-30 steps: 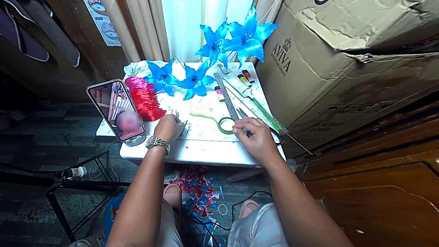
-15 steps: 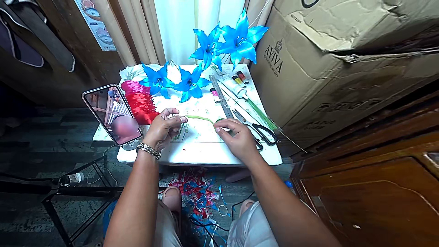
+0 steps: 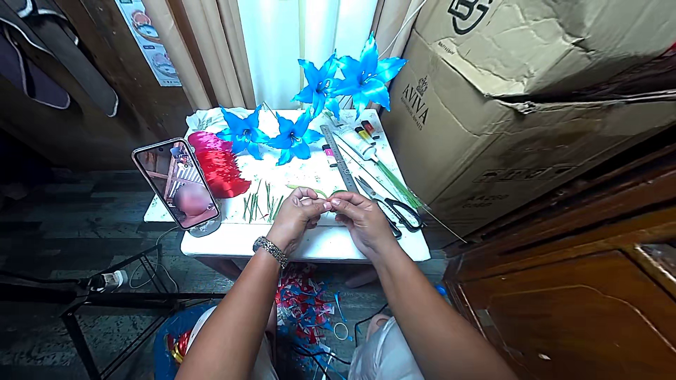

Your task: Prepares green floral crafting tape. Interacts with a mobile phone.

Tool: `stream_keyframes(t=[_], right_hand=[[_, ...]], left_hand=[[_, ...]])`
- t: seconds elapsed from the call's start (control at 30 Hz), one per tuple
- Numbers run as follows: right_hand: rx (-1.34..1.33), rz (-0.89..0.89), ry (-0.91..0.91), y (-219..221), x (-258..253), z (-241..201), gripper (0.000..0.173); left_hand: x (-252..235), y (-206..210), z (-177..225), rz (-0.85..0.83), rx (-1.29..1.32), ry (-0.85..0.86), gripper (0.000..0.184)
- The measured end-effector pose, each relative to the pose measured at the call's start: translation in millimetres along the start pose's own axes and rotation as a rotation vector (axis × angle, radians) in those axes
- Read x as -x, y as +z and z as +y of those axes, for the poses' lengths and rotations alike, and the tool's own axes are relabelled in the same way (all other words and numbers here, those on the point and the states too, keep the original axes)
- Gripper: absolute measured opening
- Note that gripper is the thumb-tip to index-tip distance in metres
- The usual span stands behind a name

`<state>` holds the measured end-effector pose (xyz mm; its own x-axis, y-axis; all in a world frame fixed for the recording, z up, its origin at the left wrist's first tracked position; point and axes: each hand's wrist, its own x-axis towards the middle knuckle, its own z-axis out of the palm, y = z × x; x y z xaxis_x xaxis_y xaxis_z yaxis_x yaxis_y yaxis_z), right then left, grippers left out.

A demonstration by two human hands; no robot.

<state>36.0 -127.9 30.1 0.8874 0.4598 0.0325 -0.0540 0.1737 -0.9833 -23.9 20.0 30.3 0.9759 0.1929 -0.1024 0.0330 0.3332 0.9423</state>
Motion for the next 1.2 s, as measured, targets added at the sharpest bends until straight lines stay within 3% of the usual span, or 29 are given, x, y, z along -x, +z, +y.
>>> stream_keyframes(t=[0.13,0.2,0.33,0.57,0.7,0.83,0.97,1.1,1.2], right_hand=[[0.102,0.027,-0.044,-18.2,-5.8,-10.0,0.014],[0.335,0.043,-0.133,-36.0,-11.4,-16.5,0.012],[0.869,-0.131,-0.18,-51.5,-11.9,-16.3,0.011],[1.298,-0.164,-0.073,-20.8,-14.2,-4.2,0.013],[1.283,-0.149,-0.107,-23.6,-18.4,0.8,0.015],[1.016,-0.116,-0.228,-33.0,-18.2,-5.8,0.012],[0.842,-0.143,-0.285,-37.9,-11.9,-18.2,0.012],[0.775,-0.191,-0.288,-41.7,-7.0,-24.0,0.012],[0.766,-0.218,-0.298,-45.4,-4.4,-26.2,0.012]], left_hand=[[0.7,-0.7,1.3,0.016,-0.13,-0.029,0.008],[1.4,-5.5,2.9,0.061,-0.186,-0.045,0.004],[-1.3,-8.5,3.4,0.157,-0.181,-0.113,0.01],[-9.1,5.3,-1.0,0.062,-0.262,-0.299,0.022],[-10.2,9.8,-1.7,0.078,-0.258,-0.296,0.021],[-12.1,13.6,-7.2,0.131,-0.225,-0.266,0.023],[-17.4,18.6,-12.8,0.1,0.08,-0.31,0.034],[-22.3,21.1,-15.0,0.071,0.336,-0.259,0.025],[-25.0,18.5,-18.5,0.083,0.391,-0.172,0.02]])
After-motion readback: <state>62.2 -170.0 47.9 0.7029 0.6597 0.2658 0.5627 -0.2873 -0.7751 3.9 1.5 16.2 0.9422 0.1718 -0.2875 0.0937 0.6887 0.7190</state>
